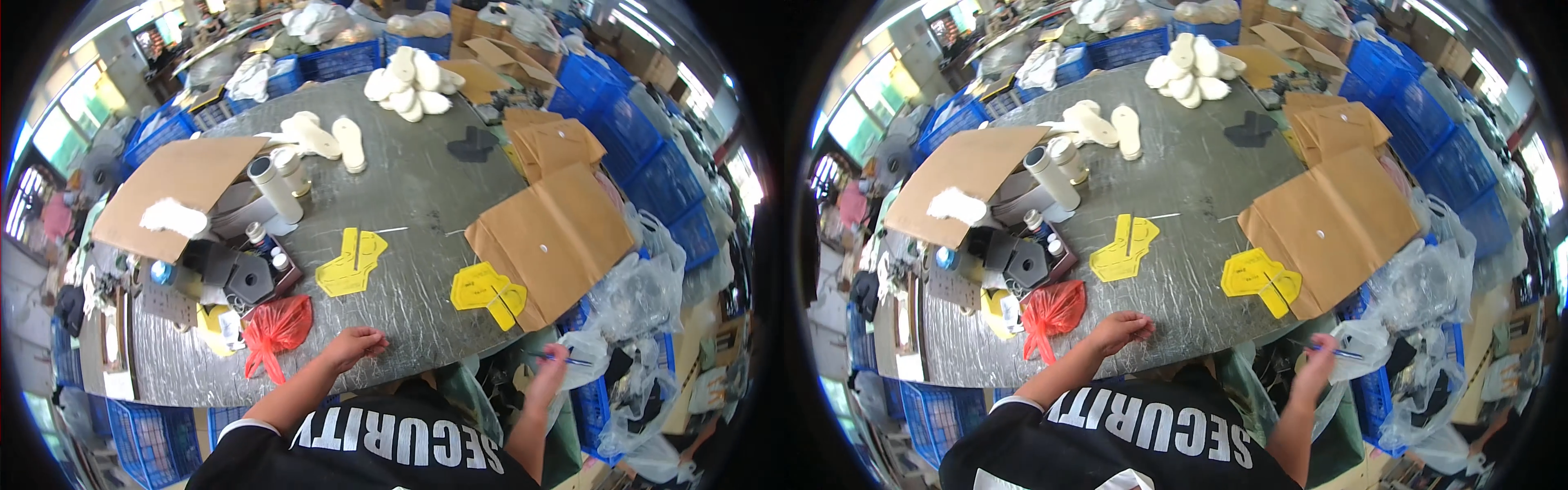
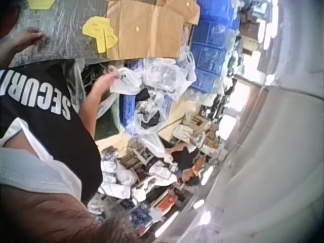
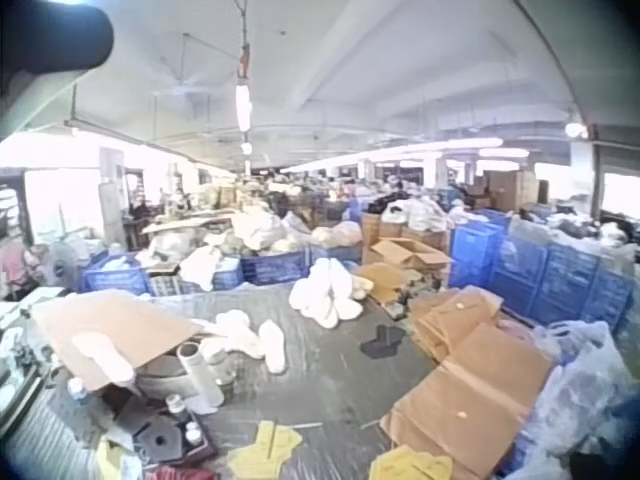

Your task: Organize and mark yellow shoe pattern templates before placing them into an envelope.

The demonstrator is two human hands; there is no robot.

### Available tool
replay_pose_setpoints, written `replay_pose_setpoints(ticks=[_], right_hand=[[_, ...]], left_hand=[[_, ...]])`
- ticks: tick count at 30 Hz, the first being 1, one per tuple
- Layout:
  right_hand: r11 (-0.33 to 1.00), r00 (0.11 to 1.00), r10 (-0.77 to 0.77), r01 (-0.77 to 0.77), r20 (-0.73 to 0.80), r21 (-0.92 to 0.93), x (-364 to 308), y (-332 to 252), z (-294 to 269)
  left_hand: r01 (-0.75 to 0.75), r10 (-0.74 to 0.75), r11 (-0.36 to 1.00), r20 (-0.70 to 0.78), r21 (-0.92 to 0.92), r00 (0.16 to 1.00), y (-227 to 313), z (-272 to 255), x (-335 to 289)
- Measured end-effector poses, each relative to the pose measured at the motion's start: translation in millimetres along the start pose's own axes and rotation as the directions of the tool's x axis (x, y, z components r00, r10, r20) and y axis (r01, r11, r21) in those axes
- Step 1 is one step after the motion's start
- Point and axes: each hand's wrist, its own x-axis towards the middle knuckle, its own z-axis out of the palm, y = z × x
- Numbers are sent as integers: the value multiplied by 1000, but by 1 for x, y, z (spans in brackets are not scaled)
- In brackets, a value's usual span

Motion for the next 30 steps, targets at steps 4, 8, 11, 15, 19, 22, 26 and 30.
replay_pose_setpoints(ticks=[4,8,11,15,19,22,26,30], right_hand=[[301,542,319,-836,778,459,-19,-59,114],[-369,-192,216,-924,957,-102,-40,-47,175],[-360,-292,192,-909,937,-210,-50,-14,199],[-295,-418,294,-895,859,-335,-51,3,207],[-311,-536,21,-806,844,-504,-31,2,218],[-97,-530,31,-845,847,-526,-7,-32,226],[-57,-477,124,-879,870,-474,9,-16,240],[9,-445,198,-890,873,-455,5,-5,253]], left_hand=[[-188,172,957,89,222,981,24,29,-22],[-578,541,783,207,231,815,43,44,-33],[-504,521,625,163,596,838,61,49,-38],[-384,566,480,56,789,823,59,55,-19],[-448,625,432,99,783,774,58,47,-4],[-272,885,445,-372,853,280,81,9,-11],[-435,588,701,-803,566,-97,159,-75,-27],[-733,366,612,-928,296,-70,189,-183,-21]])
